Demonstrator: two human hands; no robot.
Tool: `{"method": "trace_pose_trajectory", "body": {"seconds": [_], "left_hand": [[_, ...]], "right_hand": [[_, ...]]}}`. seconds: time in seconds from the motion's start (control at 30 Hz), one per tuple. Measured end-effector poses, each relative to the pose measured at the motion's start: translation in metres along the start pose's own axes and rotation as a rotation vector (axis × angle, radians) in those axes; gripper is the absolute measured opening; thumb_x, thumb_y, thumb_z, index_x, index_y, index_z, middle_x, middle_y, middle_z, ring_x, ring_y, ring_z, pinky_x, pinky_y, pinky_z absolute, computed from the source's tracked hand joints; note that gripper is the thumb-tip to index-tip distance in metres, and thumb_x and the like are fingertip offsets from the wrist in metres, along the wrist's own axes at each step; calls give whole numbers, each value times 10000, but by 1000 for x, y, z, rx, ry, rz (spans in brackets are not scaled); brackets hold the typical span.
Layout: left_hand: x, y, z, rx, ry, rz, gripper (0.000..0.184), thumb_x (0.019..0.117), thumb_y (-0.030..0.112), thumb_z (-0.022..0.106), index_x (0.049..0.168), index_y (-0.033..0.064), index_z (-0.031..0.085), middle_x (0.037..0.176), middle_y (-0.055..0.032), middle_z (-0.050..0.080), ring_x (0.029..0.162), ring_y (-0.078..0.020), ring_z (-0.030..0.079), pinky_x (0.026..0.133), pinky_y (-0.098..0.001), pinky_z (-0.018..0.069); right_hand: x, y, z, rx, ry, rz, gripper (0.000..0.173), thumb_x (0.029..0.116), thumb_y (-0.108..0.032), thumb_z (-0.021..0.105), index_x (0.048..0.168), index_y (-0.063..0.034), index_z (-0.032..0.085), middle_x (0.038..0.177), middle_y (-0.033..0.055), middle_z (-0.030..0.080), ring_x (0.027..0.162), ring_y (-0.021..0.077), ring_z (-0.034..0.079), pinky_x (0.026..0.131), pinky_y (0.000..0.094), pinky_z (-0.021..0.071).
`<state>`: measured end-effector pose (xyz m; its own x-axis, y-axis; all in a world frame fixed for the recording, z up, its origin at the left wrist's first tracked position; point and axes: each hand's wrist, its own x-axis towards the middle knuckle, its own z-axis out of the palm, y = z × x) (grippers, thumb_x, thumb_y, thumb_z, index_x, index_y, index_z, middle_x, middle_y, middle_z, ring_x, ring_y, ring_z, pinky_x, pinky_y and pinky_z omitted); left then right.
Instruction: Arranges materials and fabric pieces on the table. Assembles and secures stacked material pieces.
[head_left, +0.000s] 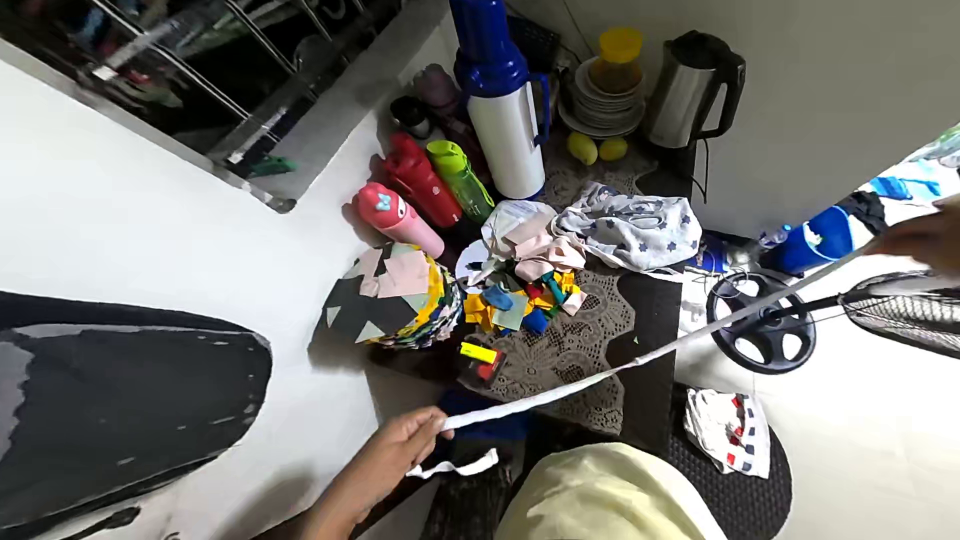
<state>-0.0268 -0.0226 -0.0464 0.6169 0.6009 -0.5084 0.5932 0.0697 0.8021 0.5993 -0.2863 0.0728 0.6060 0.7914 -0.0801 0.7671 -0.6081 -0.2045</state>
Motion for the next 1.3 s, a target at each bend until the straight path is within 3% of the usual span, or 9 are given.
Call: {"method": "trace_pose_trajectory", "body": {"seconds": [0.13,0.27,0.3,0.43,0.77,0.97,1.03,1.17,1.3], "left_hand": [[10,-22,38,224,-52,-206,267,1084,132,460,1067,-39,665,864,-80,653,652,-97,549,637,-280,481],[35,-24,67,376,-243,-284,294,1095,182,459,1153,-32,652,1071,-177,670,807,-237,630,776,-415,524],[42,-24,73,405,-245,-277,300,1091,187,465,1153,-37,656,1087,-198,663,866,-279,645,831,-457,524],[70,-21,87,407,-103,-245,323,1079,173,467,1163,-57,677,1215,-246,634,1121,-359,628,1027,-505,468],[117,-32,90,-122,339,-342,268,1069,143,520,1220,-36,650,1139,-168,671,830,-166,679,762,-321,570],[117,-27,80,-83,329,-335,252,1062,138,531,1199,-28,661,1115,-154,671,848,-167,665,790,-323,554],[109,-27,81,-67,293,-347,254,1063,146,531,1196,-23,666,1100,-151,673,835,-166,661,783,-326,555],[102,-30,87,-31,267,-388,272,1063,166,532,1198,-27,667,1089,-169,677,867,-213,664,820,-374,551],[103,-29,94,13,314,-443,296,1044,156,556,1245,-34,661,1195,-219,678,1121,-319,655,1023,-472,492]], "right_hand": [[22,-19,99,85,-317,103,169,982,-109,680,930,37,746,903,272,695,900,473,657,836,710,467],[29,-92,145,-14,-822,216,272,1044,-189,594,1098,61,685,905,212,647,784,282,585,775,467,483],[32,-101,156,-76,-886,220,267,1031,-182,609,1084,68,687,926,224,656,805,298,594,785,490,478],[47,-130,186,-232,-793,165,304,1001,-200,631,1131,68,694,1240,326,638,1223,519,572,977,743,397],[74,-168,244,86,-1022,-25,370,1084,-234,507,1192,86,658,1107,274,682,980,375,662,929,559,481],[73,-189,193,-368,-593,142,254,1008,-41,548,1171,134,633,1256,367,599,1222,552,552,934,712,424],[69,-208,196,-268,-466,-49,264,990,-2,552,1211,114,638,1279,368,570,1231,569,516,944,718,409],[40,-309,243,117,-610,-551,347,1010,-140,577,1327,-17,644,1408,238,575,1328,437,527,1076,623,423],[8,-407,298,220,-604,-758,405,986,-162,615,1331,49,595,1458,280,510,1355,463,481,1073,611,396]]}}
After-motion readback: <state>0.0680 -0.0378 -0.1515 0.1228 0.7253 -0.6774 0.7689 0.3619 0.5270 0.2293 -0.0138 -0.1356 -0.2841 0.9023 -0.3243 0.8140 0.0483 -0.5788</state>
